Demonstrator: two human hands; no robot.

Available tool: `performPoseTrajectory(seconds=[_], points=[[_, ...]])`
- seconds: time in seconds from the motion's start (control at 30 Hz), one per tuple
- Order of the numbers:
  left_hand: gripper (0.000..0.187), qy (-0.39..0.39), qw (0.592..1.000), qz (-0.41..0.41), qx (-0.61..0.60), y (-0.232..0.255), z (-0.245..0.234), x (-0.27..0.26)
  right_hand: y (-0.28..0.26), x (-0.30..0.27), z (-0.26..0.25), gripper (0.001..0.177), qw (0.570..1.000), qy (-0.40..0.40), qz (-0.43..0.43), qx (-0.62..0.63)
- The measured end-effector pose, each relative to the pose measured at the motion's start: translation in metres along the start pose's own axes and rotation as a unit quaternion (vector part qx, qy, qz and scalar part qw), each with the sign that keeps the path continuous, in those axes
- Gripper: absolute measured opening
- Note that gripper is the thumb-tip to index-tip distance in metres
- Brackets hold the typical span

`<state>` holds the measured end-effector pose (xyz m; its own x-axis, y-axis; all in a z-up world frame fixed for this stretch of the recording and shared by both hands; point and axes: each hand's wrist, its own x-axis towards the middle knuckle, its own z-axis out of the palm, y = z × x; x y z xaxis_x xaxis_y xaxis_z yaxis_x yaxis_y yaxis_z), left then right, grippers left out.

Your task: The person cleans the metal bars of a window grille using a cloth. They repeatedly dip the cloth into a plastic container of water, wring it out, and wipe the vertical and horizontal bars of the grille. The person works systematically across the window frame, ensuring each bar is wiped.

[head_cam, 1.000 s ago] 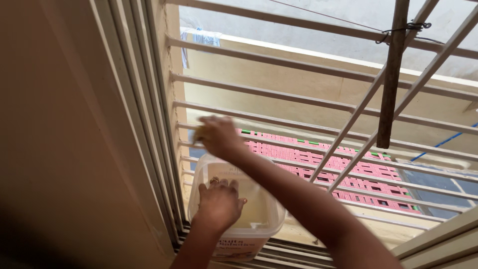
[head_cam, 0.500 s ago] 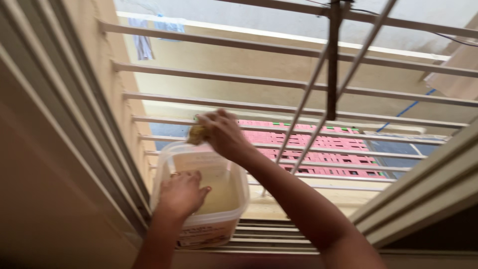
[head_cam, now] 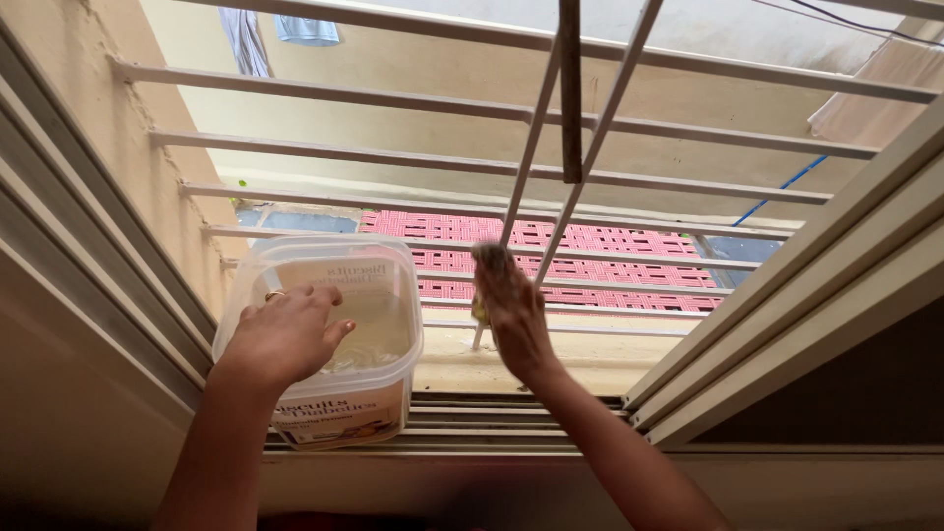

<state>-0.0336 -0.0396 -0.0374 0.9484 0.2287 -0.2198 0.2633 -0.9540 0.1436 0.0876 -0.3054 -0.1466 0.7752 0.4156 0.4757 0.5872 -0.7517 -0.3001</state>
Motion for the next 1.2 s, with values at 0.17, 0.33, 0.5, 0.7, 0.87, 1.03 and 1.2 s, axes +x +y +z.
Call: performPoseTrajectory(seconds=[0.17,0.33,0.5,0.7,0.87,1.03,1.2], points=[[0.048,0.073,0.997,0.029,0.020,0.021,-0.010,-0.029,0.023,-0.037,0.013,0.058,0.968,0.159,-0.192,-0.015],[0.038,0.305,0.941,0.128,0.066,0.088,0.015,-0.035,0.023,0.004,-0.017,0.072,0.916,0.364,-0.169,0.010],[0.020,0.280,0.930,0.232,-0.053,0.166,0.063,-0.017,0.027,0.033,0.010,0.067,0.952,0.274,-0.137,-0.008],[0.022,0.275,0.924,0.217,-0.155,0.183,0.122,0.008,0.059,-0.046,0.051,0.059,0.981,0.157,-0.102,-0.053],[0.054,0.359,0.905,0.162,-0.158,0.183,0.155,0.057,0.069,-0.066,0.049,0.055,0.988,0.025,0.079,0.134],[0.080,0.473,0.853,0.171,-0.139,0.196,0.156,0.095,0.049,-0.045,-0.029,0.055,0.942,0.319,-0.064,0.084],[0.078,0.379,0.907,0.157,-0.099,0.198,0.178,0.119,0.034,0.016,-0.057,0.058,0.941,0.313,-0.120,-0.039]])
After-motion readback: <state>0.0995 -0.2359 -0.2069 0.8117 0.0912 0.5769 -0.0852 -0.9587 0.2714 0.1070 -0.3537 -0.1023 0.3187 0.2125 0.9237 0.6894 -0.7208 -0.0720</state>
